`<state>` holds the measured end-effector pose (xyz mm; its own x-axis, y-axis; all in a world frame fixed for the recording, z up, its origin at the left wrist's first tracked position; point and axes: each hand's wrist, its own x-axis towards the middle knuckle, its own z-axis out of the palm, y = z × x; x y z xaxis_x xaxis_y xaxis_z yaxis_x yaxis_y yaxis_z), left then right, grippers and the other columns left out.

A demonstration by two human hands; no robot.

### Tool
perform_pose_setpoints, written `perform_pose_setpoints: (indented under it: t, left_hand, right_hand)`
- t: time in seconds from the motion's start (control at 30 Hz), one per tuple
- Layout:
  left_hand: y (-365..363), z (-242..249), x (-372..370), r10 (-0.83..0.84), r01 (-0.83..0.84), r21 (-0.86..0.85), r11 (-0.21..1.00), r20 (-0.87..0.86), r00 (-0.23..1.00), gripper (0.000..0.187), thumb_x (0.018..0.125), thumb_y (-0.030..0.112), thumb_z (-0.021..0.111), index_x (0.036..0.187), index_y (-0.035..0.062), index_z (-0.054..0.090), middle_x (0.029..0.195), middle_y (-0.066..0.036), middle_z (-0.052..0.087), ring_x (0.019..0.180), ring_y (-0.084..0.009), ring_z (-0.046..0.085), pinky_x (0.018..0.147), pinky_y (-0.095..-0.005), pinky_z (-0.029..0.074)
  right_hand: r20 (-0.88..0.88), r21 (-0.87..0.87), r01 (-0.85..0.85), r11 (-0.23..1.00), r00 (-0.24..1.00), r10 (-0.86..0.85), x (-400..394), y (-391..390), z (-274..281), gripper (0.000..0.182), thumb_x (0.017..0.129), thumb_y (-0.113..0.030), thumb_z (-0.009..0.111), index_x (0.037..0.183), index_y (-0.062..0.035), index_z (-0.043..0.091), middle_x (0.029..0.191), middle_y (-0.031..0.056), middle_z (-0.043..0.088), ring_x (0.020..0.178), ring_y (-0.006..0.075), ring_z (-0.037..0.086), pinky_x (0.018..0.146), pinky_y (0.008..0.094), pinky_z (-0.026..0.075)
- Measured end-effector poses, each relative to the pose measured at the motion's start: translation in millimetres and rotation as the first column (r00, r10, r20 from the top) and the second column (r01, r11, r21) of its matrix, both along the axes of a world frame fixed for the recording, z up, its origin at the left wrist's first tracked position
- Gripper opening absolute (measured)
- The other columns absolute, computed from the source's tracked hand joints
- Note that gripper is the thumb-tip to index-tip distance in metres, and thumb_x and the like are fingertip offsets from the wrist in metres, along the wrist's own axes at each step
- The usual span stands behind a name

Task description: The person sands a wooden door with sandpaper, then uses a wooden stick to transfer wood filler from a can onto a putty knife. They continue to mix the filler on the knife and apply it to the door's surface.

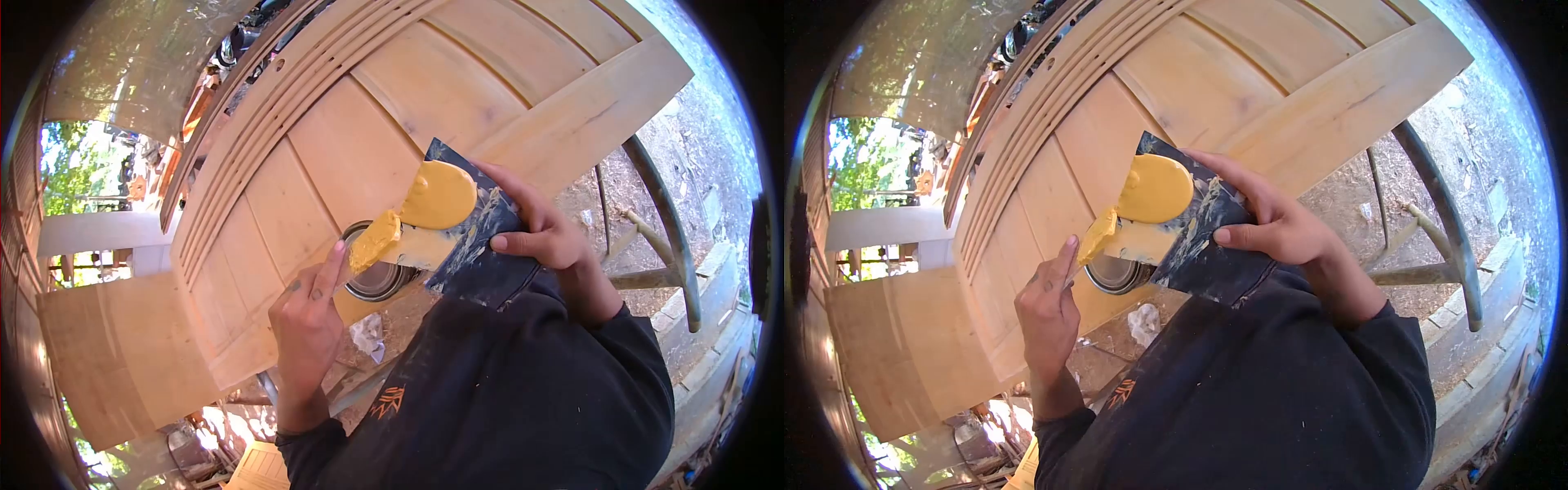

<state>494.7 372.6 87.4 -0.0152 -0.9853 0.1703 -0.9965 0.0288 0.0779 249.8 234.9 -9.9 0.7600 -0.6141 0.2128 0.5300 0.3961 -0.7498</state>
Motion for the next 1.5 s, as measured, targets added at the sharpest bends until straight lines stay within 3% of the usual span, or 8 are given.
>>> perform_pose_setpoints:
  t: [0.3, 0.47, 0.57, 0.67, 0.77, 0.87, 1.1, 1.5]
  left_hand:
    - [-6, 8, 1, -0.044, 0.044, 0.004, 0.999, 0.114, 0.992, 0.060, 0.072, -0.011, 0.050, 0.125, 0.0159, 0.055, 0.081, -0.014, 0.060, 0.067, -0.0303, 0.059, 0.060, -0.0382, 0.047]
    - [-9, 18, 14, -0.031, 0.023, 0.035, 0.999, 0.236, 0.971, 0.058, 0.074, -0.009, 0.052, 0.126, 0.0144, 0.055, 0.082, -0.014, 0.057, 0.073, -0.0287, 0.058, 0.064, -0.0373, 0.046]
    - [-10, 22, 14, 0.066, -0.067, 0.020, 0.998, 0.061, 0.996, 0.049, 0.079, 0.008, 0.060, 0.127, 0.0119, 0.053, 0.089, -0.011, 0.055, 0.069, -0.0226, 0.057, 0.064, -0.0354, 0.048]
    - [-10, 24, 8, 0.156, -0.160, -0.011, 0.987, -0.171, 0.973, 0.047, 0.079, 0.009, 0.066, 0.123, 0.0044, 0.053, 0.094, -0.013, 0.052, 0.075, -0.0199, 0.058, 0.064, -0.0323, 0.049]
    - [-12, 10, 12, 0.007, -0.052, -0.219, 0.974, -0.200, 0.980, 0.042, 0.076, 0.000, 0.067, 0.116, 0.0000, 0.053, 0.091, -0.013, 0.056, 0.077, -0.0189, 0.061, 0.063, -0.0298, 0.051]
    - [-6, -12, 25, -0.055, -0.045, -0.246, 0.968, -0.384, 0.922, 0.038, 0.074, -0.009, 0.063, 0.110, 0.0017, 0.053, 0.089, -0.015, 0.061, 0.074, -0.0222, 0.064, 0.062, -0.0290, 0.052]
    - [-19, -9, 17, -0.268, 0.219, -0.322, 0.921, -0.116, 0.956, 0.036, 0.079, -0.009, 0.058, 0.112, 0.0040, 0.055, 0.091, -0.018, 0.064, 0.077, -0.0240, 0.066, 0.065, -0.0303, 0.052]
    - [-20, -4, 10, -0.304, 0.301, -0.301, 0.905, 0.039, 0.952, 0.055, 0.062, -0.016, 0.057, 0.111, 0.0090, 0.061, 0.083, -0.010, 0.061, 0.067, -0.0221, 0.061, 0.055, -0.0307, 0.049]
  right_hand:
    - [-0.110, -0.343, 0.106, 0.933, 0.982, -0.152, -7, -3, 2, 0.072, 0.076, 0.009, 0.054, 0.141, 0.0015, 0.024, 0.140, 0.0133, 0.034, 0.130, 0.0190, 0.032, 0.107, 0.0309, 0.026]
    - [-0.093, -0.289, 0.091, 0.953, 0.988, -0.122, -8, -1, 2, 0.071, 0.077, 0.008, 0.054, 0.141, 0.0017, 0.024, 0.140, 0.0132, 0.034, 0.130, 0.0192, 0.032, 0.107, 0.0314, 0.026]
    - [-0.075, -0.233, 0.087, 0.969, 0.991, -0.107, -8, -4, -1, 0.072, 0.077, 0.007, 0.056, 0.141, 0.0018, 0.024, 0.140, 0.0130, 0.034, 0.130, 0.0189, 0.032, 0.107, 0.0317, 0.026]
    - [-0.052, -0.114, 0.062, 0.992, 0.996, -0.068, -6, -4, -2, 0.074, 0.076, 0.006, 0.058, 0.141, 0.0018, 0.023, 0.140, 0.0121, 0.035, 0.129, 0.0181, 0.033, 0.107, 0.0315, 0.026]
    - [-0.012, 0.017, 0.009, 1.000, 1.000, -0.009, -3, -4, -5, 0.078, 0.075, 0.006, 0.061, 0.142, 0.0016, 0.022, 0.140, 0.0112, 0.036, 0.128, 0.0172, 0.035, 0.106, 0.0311, 0.027]
    - [0.062, 0.156, -0.053, 0.986, 0.997, 0.044, 2, -3, -10, 0.081, 0.073, 0.005, 0.063, 0.142, 0.0013, 0.021, 0.139, 0.0108, 0.037, 0.127, 0.0172, 0.037, 0.106, 0.0310, 0.028]
    - [0.135, 0.307, -0.144, 0.941, 0.985, 0.107, 5, 0, 2, 0.089, 0.067, 0.005, 0.068, 0.141, 0.0045, 0.019, 0.140, 0.0142, 0.037, 0.128, 0.0203, 0.037, 0.107, 0.0328, 0.027]
    - [0.146, 0.109, -0.145, 0.983, 0.981, 0.129, 1, 1, -6, 0.079, 0.077, 0.006, 0.062, 0.142, 0.0017, 0.018, 0.139, 0.0121, 0.037, 0.125, 0.0170, 0.040, 0.104, 0.0319, 0.032]
